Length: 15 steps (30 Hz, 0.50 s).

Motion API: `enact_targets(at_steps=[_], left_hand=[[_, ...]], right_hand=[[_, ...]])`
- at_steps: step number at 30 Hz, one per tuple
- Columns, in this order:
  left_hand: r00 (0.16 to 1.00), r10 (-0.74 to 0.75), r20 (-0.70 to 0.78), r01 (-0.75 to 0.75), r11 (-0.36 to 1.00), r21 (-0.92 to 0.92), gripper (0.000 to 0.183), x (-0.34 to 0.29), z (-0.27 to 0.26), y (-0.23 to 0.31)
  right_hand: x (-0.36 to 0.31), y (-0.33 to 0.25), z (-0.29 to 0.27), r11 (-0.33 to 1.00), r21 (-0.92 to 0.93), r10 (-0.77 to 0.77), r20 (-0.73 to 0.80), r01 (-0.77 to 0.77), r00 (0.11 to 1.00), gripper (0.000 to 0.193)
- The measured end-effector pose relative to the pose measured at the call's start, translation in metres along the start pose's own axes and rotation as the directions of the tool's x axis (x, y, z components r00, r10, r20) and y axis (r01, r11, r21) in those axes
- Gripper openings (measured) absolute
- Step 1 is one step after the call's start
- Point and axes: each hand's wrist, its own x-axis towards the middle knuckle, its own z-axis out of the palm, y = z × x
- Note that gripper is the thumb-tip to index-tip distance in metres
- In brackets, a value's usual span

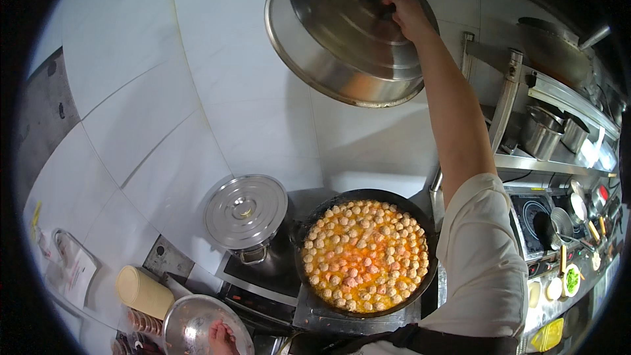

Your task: The person forms small meatballs from a ground meat mixture in a metal bowl and places them into a large pan filled with sauce. The person repeats this process continuously, filling the pan with meatballs.

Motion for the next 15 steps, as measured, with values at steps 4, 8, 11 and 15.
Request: enact_targets(at_steps=[4, 8, 11, 15], left_hand=[[0.997, 0.07, 0.016, -0.069, 0.996, -0.052, 0.022, -0.006, -0.015, -0.001], [0.995, 0.059, -0.075, -0.063, 0.997, -0.05, 0.02, -0.012, -0.028, -0.003], [0.991, 0.049, -0.126, -0.057, 0.997, -0.06, 0.019, -0.011, -0.035, -0.008], [0.989, 0.051, -0.142, -0.059, 0.997, -0.049, 0.02, -0.003, -0.036, -0.01]], right_hand=[[0.002, -0.004, 0.005, 0.972, 0.233, 0.047, -0.055, -0.033, 0.997, 0.021], [0.016, -0.009, -0.001, 0.962, 0.264, 0.101, -0.091, -0.074, 0.991, 0.02], [0.023, -0.01, -0.004, 0.959, 0.28, 0.077, -0.12, -0.041, 0.99, 0.02], [0.026, -0.015, -0.008, 0.944, 0.329, -0.006, -0.018, 0.012, 1.0, 0.019]])
